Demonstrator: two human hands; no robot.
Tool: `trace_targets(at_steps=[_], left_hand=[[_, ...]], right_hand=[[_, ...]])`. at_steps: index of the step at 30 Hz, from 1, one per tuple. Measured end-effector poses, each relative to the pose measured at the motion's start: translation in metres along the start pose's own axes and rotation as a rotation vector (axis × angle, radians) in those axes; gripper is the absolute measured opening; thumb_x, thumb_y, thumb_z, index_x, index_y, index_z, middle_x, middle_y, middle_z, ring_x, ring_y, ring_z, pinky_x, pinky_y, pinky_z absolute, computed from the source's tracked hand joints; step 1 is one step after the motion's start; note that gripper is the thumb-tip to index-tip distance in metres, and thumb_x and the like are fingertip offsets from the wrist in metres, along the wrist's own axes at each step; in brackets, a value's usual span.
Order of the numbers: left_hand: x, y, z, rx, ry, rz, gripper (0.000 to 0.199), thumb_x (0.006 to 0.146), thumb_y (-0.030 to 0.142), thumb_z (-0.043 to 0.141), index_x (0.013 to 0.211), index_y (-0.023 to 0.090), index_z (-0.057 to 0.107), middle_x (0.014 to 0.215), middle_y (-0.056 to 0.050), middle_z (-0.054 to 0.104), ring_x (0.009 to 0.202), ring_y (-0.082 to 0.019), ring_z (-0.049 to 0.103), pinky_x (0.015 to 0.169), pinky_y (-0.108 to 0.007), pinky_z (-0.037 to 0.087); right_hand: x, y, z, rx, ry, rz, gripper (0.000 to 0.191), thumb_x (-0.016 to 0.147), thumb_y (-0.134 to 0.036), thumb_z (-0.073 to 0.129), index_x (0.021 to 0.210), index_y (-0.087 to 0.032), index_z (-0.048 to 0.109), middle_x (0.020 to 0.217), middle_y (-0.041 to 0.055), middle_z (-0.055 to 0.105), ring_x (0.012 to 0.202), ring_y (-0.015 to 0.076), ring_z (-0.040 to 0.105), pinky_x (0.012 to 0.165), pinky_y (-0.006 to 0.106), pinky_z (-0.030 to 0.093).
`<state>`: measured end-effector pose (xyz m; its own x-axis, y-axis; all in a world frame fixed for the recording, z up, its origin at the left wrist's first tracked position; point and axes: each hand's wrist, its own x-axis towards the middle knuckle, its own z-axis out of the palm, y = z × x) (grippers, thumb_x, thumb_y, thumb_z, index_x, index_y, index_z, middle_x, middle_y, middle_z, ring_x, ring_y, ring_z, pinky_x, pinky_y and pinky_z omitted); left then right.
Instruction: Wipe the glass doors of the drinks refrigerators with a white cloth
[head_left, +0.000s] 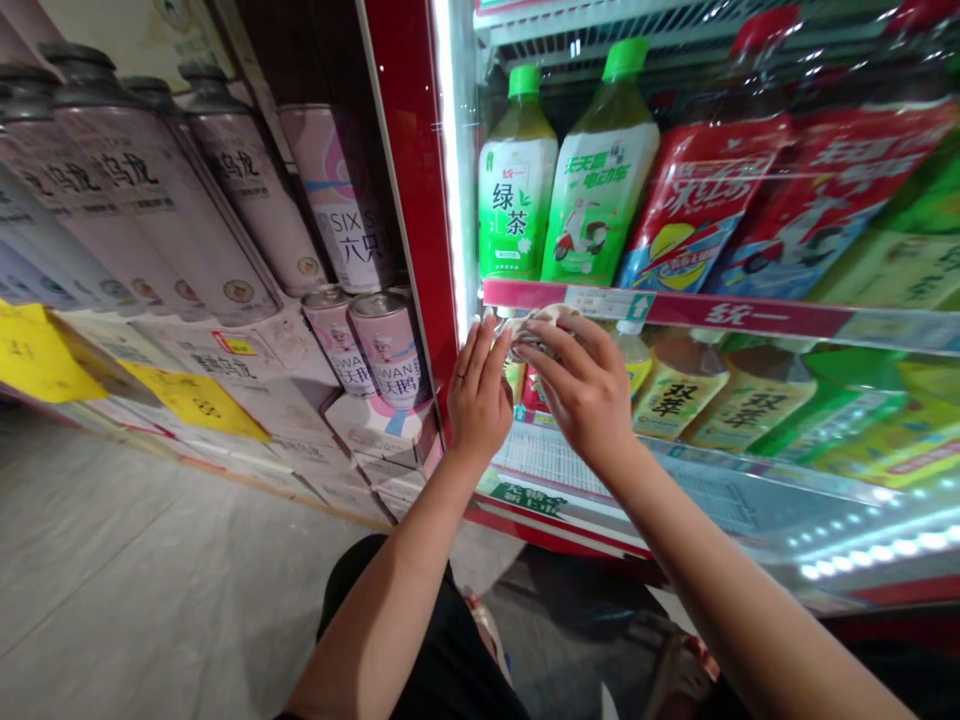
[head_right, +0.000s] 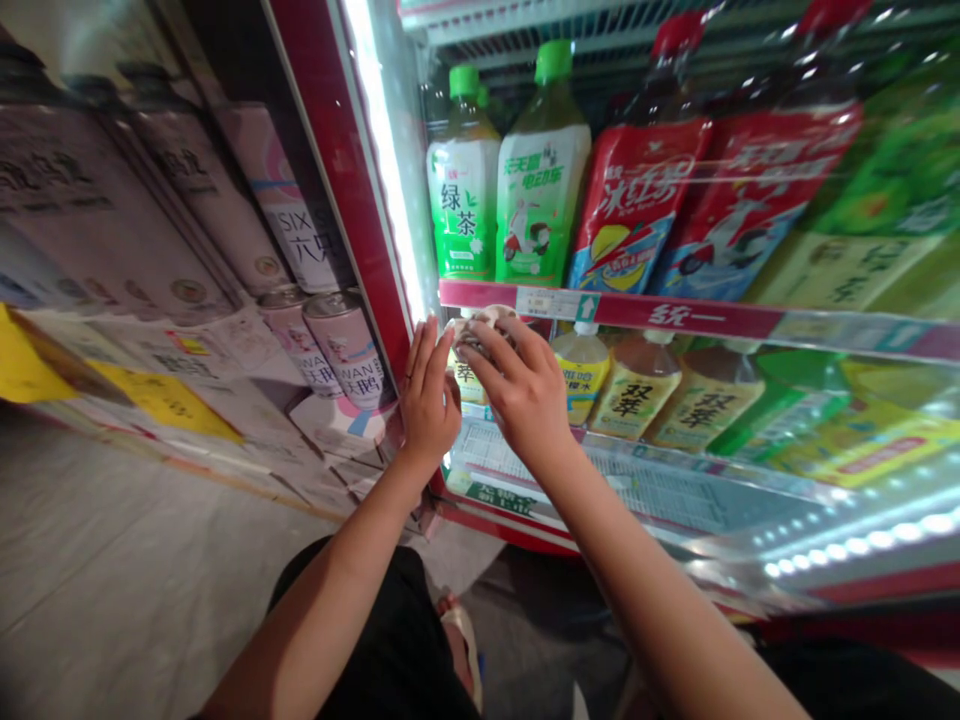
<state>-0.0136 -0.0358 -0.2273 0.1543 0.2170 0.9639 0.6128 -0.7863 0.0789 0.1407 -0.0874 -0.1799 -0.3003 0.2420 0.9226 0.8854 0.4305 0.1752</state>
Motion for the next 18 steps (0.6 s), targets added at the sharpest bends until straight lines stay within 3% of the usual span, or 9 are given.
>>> trace_targets(at_steps=[5, 11, 18], left_hand=[[-0.001, 0.000, 0.001, 0.008, 0.000, 0.008, 0.069, 0.110, 0.008, 0.035, 0.175, 0.027, 0.021, 0.180, -0.003, 0.031, 0.168, -0.018, 0.026, 0.139, -0.044, 0.034], [-0.003, 0.000, 0.001, -0.009, -0.023, 0.022, 0.070, 0.109, 0.008, 0.035, 0.175, 0.029, 0.020, 0.181, -0.001, 0.030, 0.168, -0.019, 0.027, 0.140, -0.043, 0.032], [-0.004, 0.001, 0.005, 0.010, -0.029, 0.032, 0.072, 0.109, 0.008, 0.037, 0.175, 0.028, 0.018, 0.181, -0.001, 0.030, 0.168, -0.018, 0.028, 0.139, -0.041, 0.033]], right_hand=[[-0.016, 0.001, -0.007, -0.015, -0.043, -0.026, 0.039, 0.100, -0.009, 0.069, 0.133, -0.029, 0.074, 0.137, 0.0049, 0.077, 0.132, 0.0282, 0.065, 0.108, 0.046, 0.059], [-0.002, 0.004, -0.011, -0.005, 0.031, 0.038, 0.047, 0.098, -0.009, 0.070, 0.139, -0.032, 0.072, 0.136, 0.0047, 0.078, 0.133, 0.0300, 0.064, 0.109, 0.049, 0.057], [-0.017, 0.001, -0.011, -0.020, -0.058, 0.005, 0.043, 0.098, -0.010, 0.071, 0.136, -0.030, 0.074, 0.138, 0.0047, 0.077, 0.132, 0.0291, 0.065, 0.109, 0.047, 0.057]])
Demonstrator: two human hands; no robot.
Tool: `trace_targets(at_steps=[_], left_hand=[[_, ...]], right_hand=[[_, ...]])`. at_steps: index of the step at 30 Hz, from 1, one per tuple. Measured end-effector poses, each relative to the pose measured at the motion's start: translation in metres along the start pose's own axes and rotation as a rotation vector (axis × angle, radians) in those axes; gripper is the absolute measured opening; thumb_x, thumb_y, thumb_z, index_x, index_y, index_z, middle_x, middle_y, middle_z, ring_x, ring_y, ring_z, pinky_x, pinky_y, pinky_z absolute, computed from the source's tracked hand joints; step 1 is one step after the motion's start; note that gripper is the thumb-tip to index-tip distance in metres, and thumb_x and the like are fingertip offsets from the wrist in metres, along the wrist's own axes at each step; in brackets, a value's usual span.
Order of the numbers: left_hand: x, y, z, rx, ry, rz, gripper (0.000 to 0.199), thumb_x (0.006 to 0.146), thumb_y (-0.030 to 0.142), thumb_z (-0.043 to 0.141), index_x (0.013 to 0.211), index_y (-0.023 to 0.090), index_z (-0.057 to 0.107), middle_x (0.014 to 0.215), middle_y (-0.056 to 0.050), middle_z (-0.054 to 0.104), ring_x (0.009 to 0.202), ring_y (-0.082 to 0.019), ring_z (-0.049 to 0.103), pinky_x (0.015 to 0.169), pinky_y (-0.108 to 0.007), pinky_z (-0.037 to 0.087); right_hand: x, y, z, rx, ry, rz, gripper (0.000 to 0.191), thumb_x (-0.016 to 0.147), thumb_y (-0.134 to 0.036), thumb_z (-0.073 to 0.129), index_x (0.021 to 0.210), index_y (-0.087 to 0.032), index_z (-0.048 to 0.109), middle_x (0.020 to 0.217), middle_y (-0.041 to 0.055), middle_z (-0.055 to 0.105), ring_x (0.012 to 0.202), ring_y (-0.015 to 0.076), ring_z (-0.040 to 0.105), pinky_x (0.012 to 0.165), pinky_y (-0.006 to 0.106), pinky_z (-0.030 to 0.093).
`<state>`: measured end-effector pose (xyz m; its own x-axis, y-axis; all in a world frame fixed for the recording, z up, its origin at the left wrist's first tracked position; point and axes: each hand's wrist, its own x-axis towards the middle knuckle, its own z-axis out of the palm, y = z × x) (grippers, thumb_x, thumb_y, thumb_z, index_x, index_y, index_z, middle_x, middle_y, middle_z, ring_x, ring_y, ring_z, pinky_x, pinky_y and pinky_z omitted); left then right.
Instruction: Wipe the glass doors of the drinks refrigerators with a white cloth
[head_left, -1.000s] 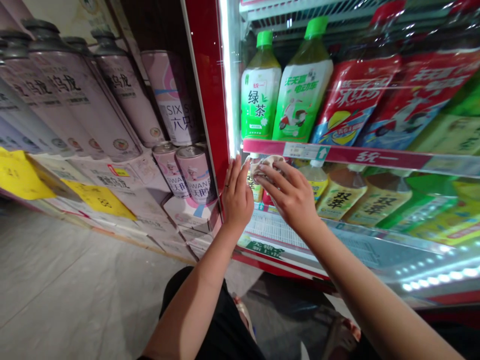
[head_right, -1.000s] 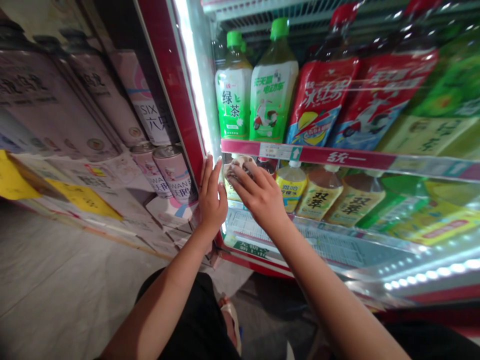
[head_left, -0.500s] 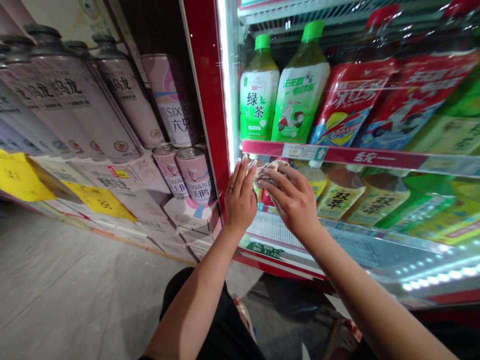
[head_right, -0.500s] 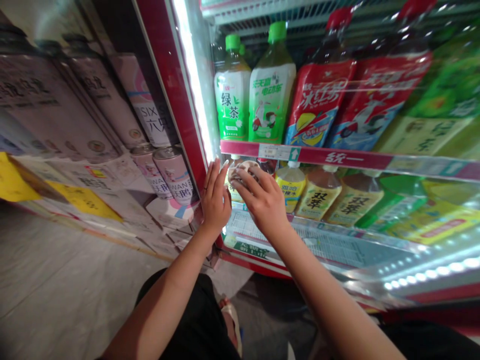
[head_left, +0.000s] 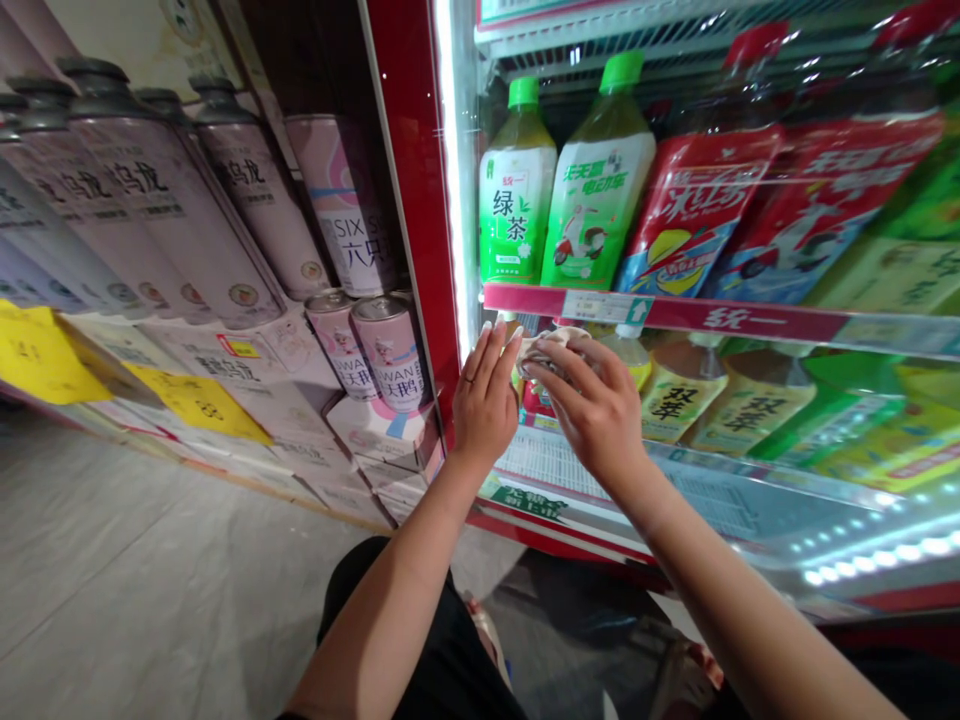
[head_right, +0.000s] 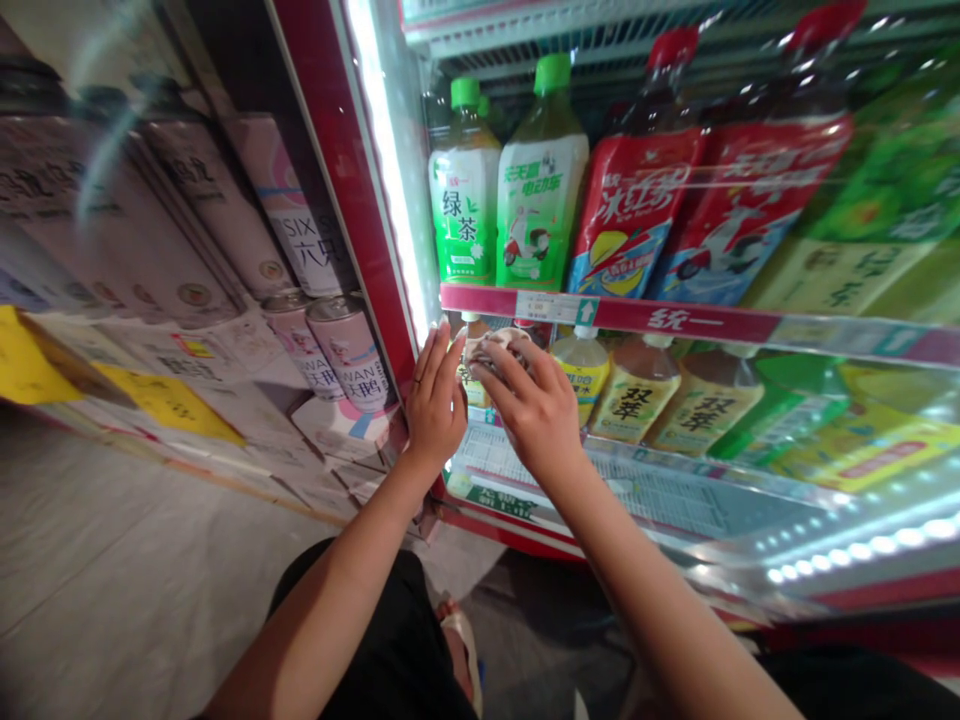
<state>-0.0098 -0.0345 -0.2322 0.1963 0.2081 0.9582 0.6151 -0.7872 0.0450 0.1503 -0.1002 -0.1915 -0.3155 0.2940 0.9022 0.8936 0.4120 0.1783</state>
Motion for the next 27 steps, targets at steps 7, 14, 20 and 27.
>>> trace_targets(at_steps=[7, 14, 20, 27], left_hand=[[-0.001, 0.001, -0.002, 0.024, -0.019, 0.045, 0.076, 0.107, 0.005, 0.036, 0.176, 0.027, 0.013, 0.182, -0.001, 0.026, 0.169, -0.019, 0.025, 0.139, -0.042, 0.033], [-0.003, 0.003, 0.002, 0.023, -0.107, -0.015, 0.078, 0.109, 0.010, 0.038, 0.176, 0.028, 0.002, 0.183, -0.001, 0.018, 0.170, -0.021, 0.019, 0.141, -0.046, 0.028], [-0.004, 0.001, 0.004, 0.072, -0.140, -0.020, 0.079, 0.111, 0.016, 0.041, 0.176, 0.025, -0.001, 0.184, -0.004, 0.014, 0.171, -0.023, 0.015, 0.141, -0.046, 0.027], [-0.005, 0.002, 0.008, 0.027, -0.131, -0.005, 0.081, 0.110, 0.017, 0.046, 0.176, 0.028, 0.000, 0.183, -0.004, 0.018, 0.170, -0.025, 0.017, 0.140, -0.049, 0.029]], right_hand=[[0.006, 0.008, -0.013, -0.030, 0.112, 0.035, 0.043, 0.097, -0.007, 0.071, 0.134, -0.028, 0.074, 0.134, 0.0075, 0.078, 0.129, 0.0295, 0.064, 0.106, 0.048, 0.059], [0.003, 0.005, -0.006, -0.016, 0.072, 0.040, 0.051, 0.097, -0.009, 0.072, 0.141, -0.033, 0.070, 0.136, 0.0043, 0.078, 0.132, 0.0285, 0.064, 0.109, 0.048, 0.057], [-0.002, 0.015, -0.017, -0.084, 0.046, 0.014, 0.055, 0.096, -0.008, 0.073, 0.144, -0.034, 0.067, 0.136, 0.0044, 0.078, 0.127, 0.0263, 0.067, 0.104, 0.041, 0.059], [0.002, 0.020, -0.017, -0.054, 0.023, -0.002, 0.064, 0.095, -0.007, 0.074, 0.151, -0.036, 0.063, 0.138, 0.0046, 0.077, 0.127, 0.0269, 0.067, 0.104, 0.043, 0.060]])
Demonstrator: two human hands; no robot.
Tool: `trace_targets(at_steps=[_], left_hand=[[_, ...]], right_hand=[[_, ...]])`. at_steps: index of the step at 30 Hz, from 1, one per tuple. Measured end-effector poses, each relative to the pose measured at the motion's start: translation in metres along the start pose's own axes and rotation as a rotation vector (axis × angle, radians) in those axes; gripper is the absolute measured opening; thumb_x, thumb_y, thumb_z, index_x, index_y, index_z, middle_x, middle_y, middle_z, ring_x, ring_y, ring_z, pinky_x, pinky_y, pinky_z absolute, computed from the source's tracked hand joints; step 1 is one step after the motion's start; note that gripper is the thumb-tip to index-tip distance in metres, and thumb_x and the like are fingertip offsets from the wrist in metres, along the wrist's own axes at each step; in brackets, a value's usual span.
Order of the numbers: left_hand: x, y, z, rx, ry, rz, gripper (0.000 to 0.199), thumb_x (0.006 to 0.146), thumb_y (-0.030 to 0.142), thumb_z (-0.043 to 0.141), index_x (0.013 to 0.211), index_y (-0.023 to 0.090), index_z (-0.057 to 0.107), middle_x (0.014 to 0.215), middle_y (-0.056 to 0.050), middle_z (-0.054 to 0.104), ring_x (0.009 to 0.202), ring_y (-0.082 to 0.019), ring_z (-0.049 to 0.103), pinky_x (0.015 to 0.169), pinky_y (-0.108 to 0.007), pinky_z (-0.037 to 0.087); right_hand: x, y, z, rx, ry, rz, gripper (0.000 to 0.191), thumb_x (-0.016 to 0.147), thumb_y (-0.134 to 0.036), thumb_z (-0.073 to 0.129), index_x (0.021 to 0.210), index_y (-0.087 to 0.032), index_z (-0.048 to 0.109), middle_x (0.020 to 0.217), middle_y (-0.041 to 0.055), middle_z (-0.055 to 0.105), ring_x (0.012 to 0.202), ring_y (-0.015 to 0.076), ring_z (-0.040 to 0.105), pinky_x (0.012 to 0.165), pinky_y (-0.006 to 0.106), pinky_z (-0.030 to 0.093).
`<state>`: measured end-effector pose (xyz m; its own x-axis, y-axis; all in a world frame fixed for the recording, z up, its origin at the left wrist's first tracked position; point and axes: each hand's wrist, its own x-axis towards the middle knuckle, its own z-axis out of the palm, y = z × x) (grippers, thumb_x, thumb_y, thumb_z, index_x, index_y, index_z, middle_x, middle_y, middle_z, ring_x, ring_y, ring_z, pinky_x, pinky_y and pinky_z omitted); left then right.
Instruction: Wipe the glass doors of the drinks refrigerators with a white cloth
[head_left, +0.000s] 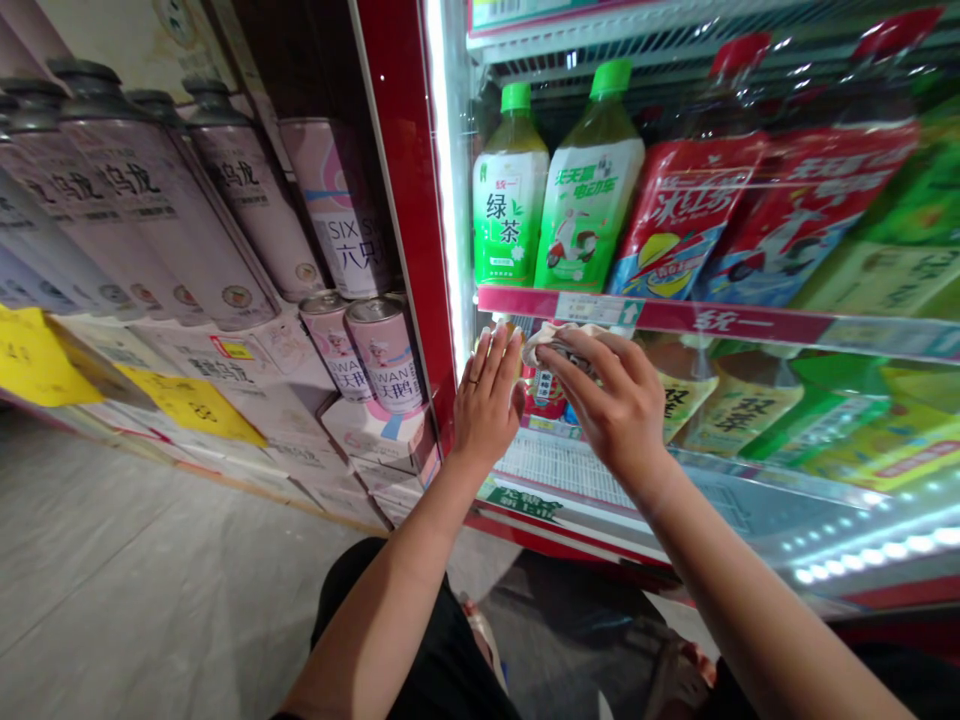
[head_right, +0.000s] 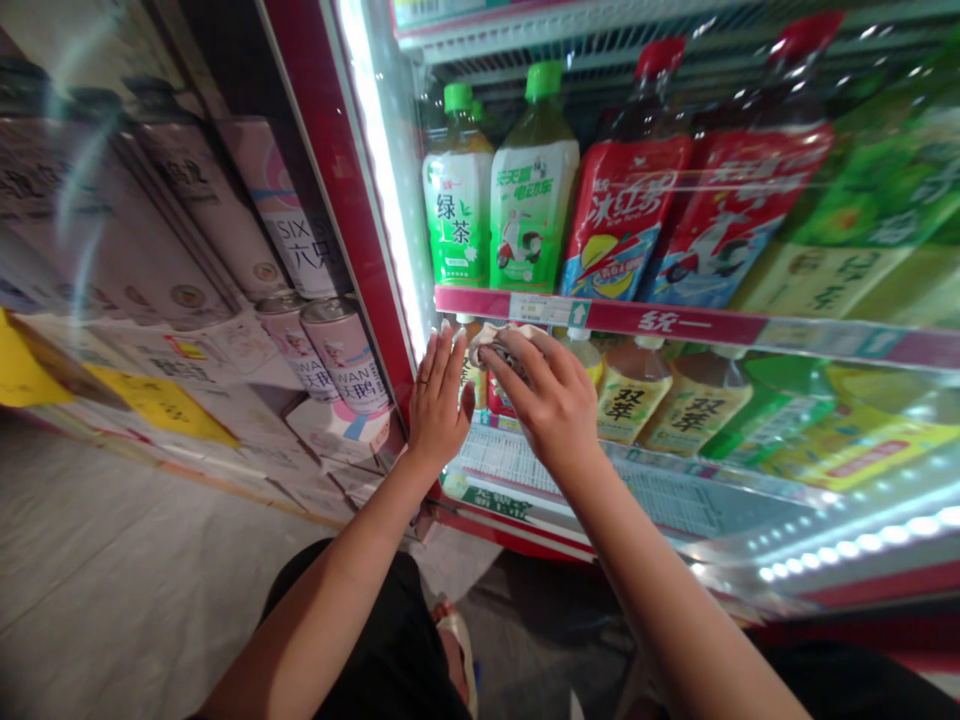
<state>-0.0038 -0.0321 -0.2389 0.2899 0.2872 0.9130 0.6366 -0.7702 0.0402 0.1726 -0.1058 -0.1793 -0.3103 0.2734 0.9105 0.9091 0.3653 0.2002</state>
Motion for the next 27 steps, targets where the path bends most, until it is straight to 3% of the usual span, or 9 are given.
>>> trace_targets(at_steps=[6, 14, 20, 27], left_hand=[[-0.001, 0.001, 0.000, 0.019, -0.026, -0.011, 0.081, 0.110, 0.015, 0.043, 0.176, 0.028, -0.001, 0.183, -0.004, 0.017, 0.170, -0.025, 0.016, 0.141, -0.049, 0.026], [-0.002, 0.003, 0.001, 0.045, -0.003, 0.024, 0.080, 0.109, 0.014, 0.047, 0.176, 0.025, 0.005, 0.181, -0.005, 0.023, 0.170, -0.023, 0.019, 0.140, -0.046, 0.028], [-0.001, 0.007, 0.000, 0.031, -0.006, 0.050, 0.076, 0.109, 0.014, 0.044, 0.176, 0.024, 0.010, 0.181, -0.005, 0.026, 0.169, -0.022, 0.022, 0.139, -0.045, 0.031], [-0.001, 0.008, -0.003, 0.009, 0.000, 0.044, 0.080, 0.107, 0.009, 0.042, 0.176, 0.028, 0.007, 0.181, -0.002, 0.026, 0.169, -0.021, 0.021, 0.140, -0.045, 0.028]], right_hand=[[-0.016, 0.003, -0.006, -0.031, -0.036, -0.014, 0.068, 0.095, -0.006, 0.073, 0.154, -0.038, 0.060, 0.141, 0.0042, 0.076, 0.129, 0.0266, 0.067, 0.104, 0.042, 0.059], [0.003, -0.001, -0.006, -0.076, 0.044, 0.006, 0.045, 0.097, -0.009, 0.073, 0.137, -0.030, 0.071, 0.134, 0.0057, 0.078, 0.124, 0.0266, 0.068, 0.102, 0.042, 0.060], [-0.005, 0.004, -0.013, -0.092, -0.020, -0.053, 0.055, 0.098, -0.010, 0.072, 0.147, -0.032, 0.065, 0.138, 0.0062, 0.077, 0.130, 0.0277, 0.067, 0.101, 0.043, 0.060], [0.001, 0.011, -0.018, -0.095, 0.070, 0.062, 0.053, 0.097, -0.009, 0.072, 0.144, -0.034, 0.070, 0.138, 0.0060, 0.077, 0.124, 0.0287, 0.068, 0.105, 0.046, 0.059]])
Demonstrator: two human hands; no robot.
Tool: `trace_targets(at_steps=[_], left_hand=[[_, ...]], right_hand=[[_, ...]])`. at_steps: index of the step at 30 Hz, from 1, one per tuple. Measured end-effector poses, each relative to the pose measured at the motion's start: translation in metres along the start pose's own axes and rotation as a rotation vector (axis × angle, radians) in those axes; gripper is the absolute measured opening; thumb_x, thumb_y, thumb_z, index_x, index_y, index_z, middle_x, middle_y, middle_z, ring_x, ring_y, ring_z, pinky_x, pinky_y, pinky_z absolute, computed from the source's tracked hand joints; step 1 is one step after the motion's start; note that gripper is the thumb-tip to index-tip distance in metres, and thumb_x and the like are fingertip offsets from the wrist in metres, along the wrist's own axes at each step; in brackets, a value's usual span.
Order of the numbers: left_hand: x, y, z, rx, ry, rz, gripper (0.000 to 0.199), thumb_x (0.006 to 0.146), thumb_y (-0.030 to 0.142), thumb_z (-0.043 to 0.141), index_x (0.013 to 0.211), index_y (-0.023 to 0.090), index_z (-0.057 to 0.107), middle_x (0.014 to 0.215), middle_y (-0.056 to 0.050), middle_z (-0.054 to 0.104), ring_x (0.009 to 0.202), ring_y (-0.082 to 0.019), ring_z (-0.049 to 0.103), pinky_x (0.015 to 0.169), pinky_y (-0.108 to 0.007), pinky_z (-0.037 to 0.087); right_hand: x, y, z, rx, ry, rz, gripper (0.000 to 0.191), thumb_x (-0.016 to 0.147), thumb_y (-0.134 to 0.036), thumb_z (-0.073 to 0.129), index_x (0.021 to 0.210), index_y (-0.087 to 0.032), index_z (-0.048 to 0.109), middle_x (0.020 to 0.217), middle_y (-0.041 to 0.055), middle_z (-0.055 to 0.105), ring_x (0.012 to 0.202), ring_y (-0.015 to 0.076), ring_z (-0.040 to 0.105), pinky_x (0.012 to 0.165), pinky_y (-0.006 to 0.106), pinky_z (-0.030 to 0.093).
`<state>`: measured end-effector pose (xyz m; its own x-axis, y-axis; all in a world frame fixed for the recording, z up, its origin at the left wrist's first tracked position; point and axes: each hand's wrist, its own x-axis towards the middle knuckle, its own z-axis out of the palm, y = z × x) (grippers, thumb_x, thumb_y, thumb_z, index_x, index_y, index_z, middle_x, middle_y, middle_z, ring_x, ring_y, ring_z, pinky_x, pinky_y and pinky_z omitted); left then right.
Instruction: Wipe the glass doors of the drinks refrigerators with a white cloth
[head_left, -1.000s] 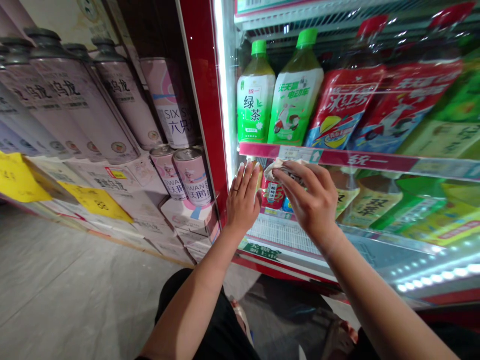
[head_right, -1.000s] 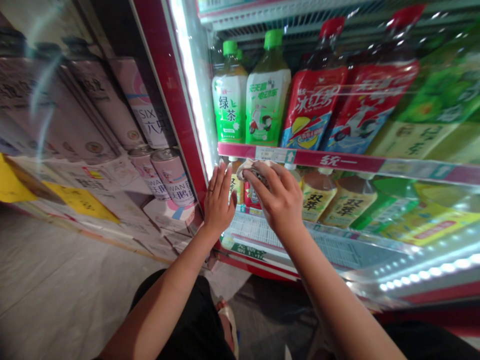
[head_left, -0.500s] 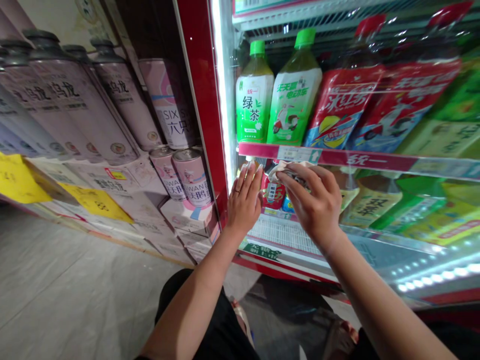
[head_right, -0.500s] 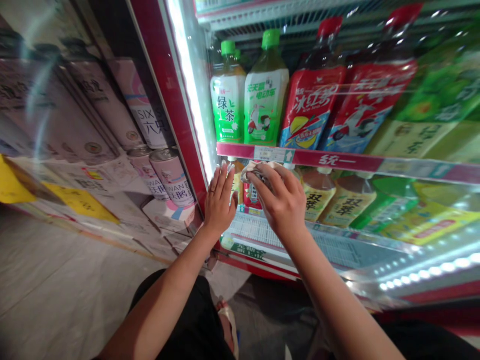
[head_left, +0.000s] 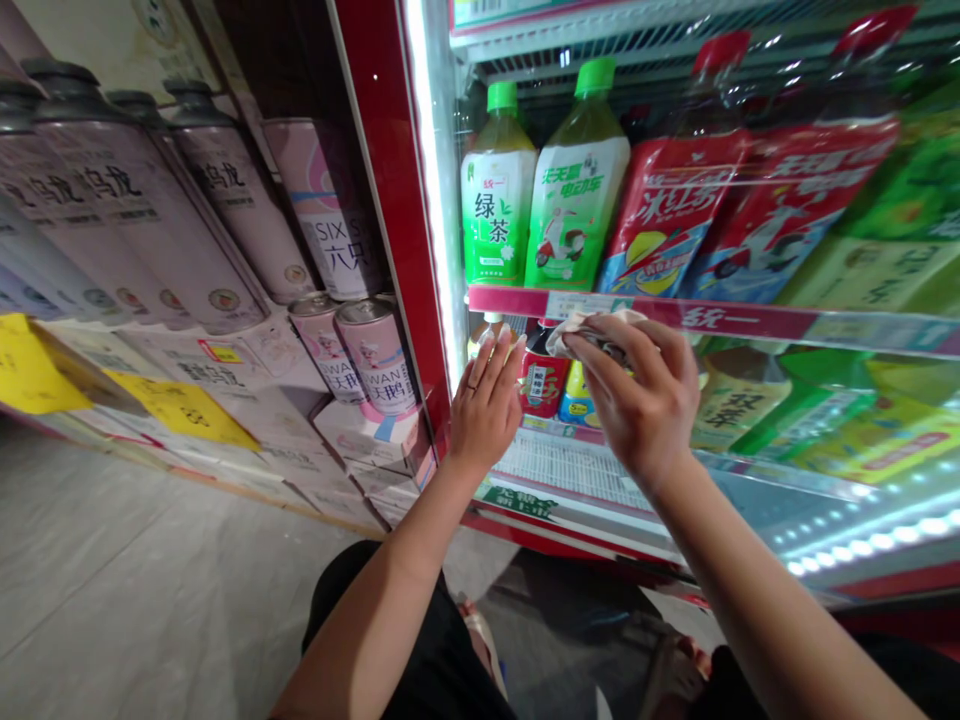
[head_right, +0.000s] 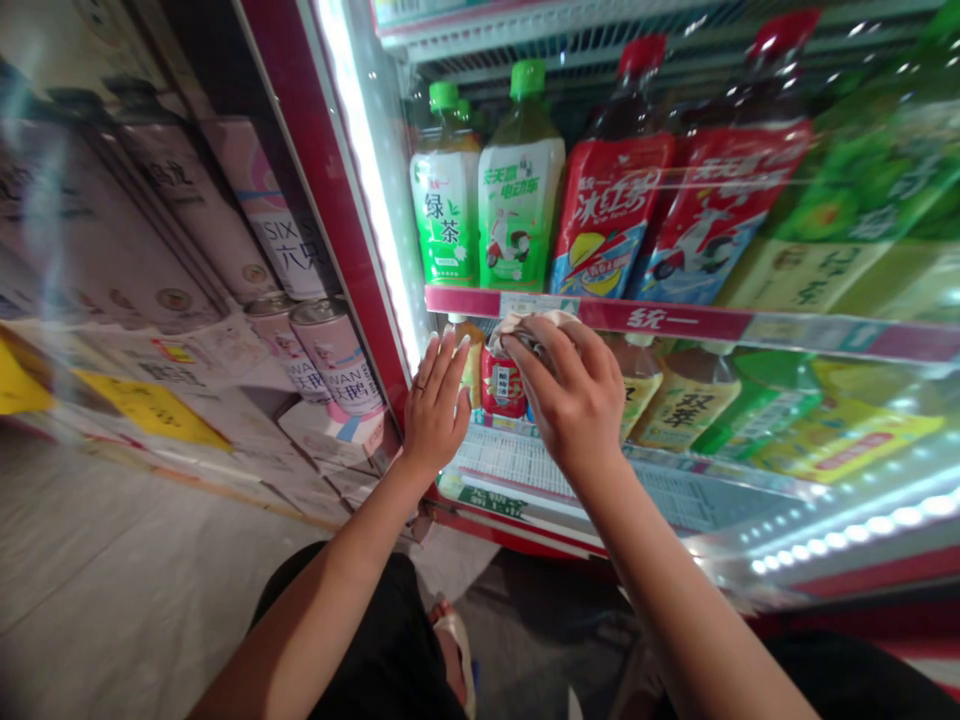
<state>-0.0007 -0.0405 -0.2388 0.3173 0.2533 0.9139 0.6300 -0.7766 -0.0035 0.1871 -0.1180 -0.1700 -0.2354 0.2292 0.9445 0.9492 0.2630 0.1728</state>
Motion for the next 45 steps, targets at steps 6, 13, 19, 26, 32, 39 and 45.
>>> trace_targets(at_steps=[6, 13, 19, 26, 32, 39, 45], left_hand=[[-0.001, 0.003, 0.002, 0.026, -0.017, 0.049, 0.080, 0.105, 0.007, 0.044, 0.176, 0.024, 0.012, 0.178, -0.005, 0.035, 0.168, -0.020, 0.026, 0.139, -0.042, 0.032], [-0.001, 0.005, 0.001, 0.042, -0.017, 0.060, 0.077, 0.105, 0.008, 0.041, 0.176, 0.022, 0.017, 0.176, -0.006, 0.038, 0.167, -0.020, 0.029, 0.138, -0.042, 0.033], [-0.002, 0.002, 0.003, 0.036, -0.019, 0.054, 0.076, 0.105, 0.010, 0.044, 0.176, 0.019, 0.016, 0.176, -0.009, 0.039, 0.167, -0.021, 0.028, 0.138, -0.043, 0.034], [0.000, 0.005, 0.000, 0.056, -0.001, 0.080, 0.078, 0.106, 0.010, 0.043, 0.176, 0.023, 0.011, 0.174, -0.005, 0.044, 0.166, -0.018, 0.032, 0.138, -0.039, 0.032], [0.000, 0.004, -0.001, 0.054, -0.013, 0.111, 0.080, 0.104, 0.006, 0.042, 0.176, 0.020, 0.011, 0.174, -0.006, 0.043, 0.167, -0.017, 0.030, 0.138, -0.039, 0.033], [0.001, 0.005, -0.003, 0.118, -0.057, 0.099, 0.079, 0.106, 0.008, 0.041, 0.176, 0.019, 0.007, 0.174, -0.006, 0.044, 0.167, -0.018, 0.029, 0.137, -0.039, 0.035], [0.000, 0.006, -0.004, 0.123, -0.069, 0.107, 0.080, 0.104, 0.006, 0.040, 0.176, 0.017, 0.008, 0.174, -0.007, 0.044, 0.167, -0.018, 0.030, 0.137, -0.039, 0.034]], right_hand=[[-0.010, -0.006, 0.003, 0.001, -0.087, -0.092, 0.059, 0.097, -0.007, 0.071, 0.149, -0.033, 0.065, 0.139, 0.0048, 0.076, 0.131, 0.0273, 0.066, 0.102, 0.042, 0.059], [-0.007, -0.002, 0.000, -0.008, -0.020, -0.057, 0.052, 0.097, -0.008, 0.072, 0.143, -0.031, 0.069, 0.135, 0.0065, 0.078, 0.125, 0.0277, 0.068, 0.101, 0.043, 0.060], [0.002, -0.010, 0.004, 0.000, -0.047, -0.052, 0.048, 0.099, -0.009, 0.070, 0.141, -0.031, 0.069, 0.136, 0.0055, 0.078, 0.128, 0.0275, 0.067, 0.103, 0.044, 0.060], [-0.011, 0.003, -0.005, -0.004, -0.048, -0.033, 0.056, 0.098, -0.009, 0.071, 0.147, -0.034, 0.067, 0.139, 0.0048, 0.076, 0.126, 0.0290, 0.068, 0.105, 0.046, 0.059], [-0.003, -0.003, -0.002, 0.007, -0.054, -0.028, 0.050, 0.098, -0.009, 0.070, 0.143, -0.031, 0.069, 0.136, 0.0066, 0.077, 0.126, 0.0287, 0.067, 0.104, 0.045, 0.058], [-0.013, -0.002, -0.006, -0.042, -0.097, -0.120, 0.053, 0.097, -0.009, 0.072, 0.146, -0.028, 0.067, 0.135, 0.0073, 0.078, 0.127, 0.0282, 0.066, 0.101, 0.042, 0.059], [-0.002, -0.006, -0.003, -0.039, -0.046, -0.066, 0.033, 0.099, -0.011, 0.072, 0.129, -0.023, 0.076, 0.132, 0.0087, 0.078, 0.123, 0.0280, 0.068, 0.101, 0.042, 0.059]])
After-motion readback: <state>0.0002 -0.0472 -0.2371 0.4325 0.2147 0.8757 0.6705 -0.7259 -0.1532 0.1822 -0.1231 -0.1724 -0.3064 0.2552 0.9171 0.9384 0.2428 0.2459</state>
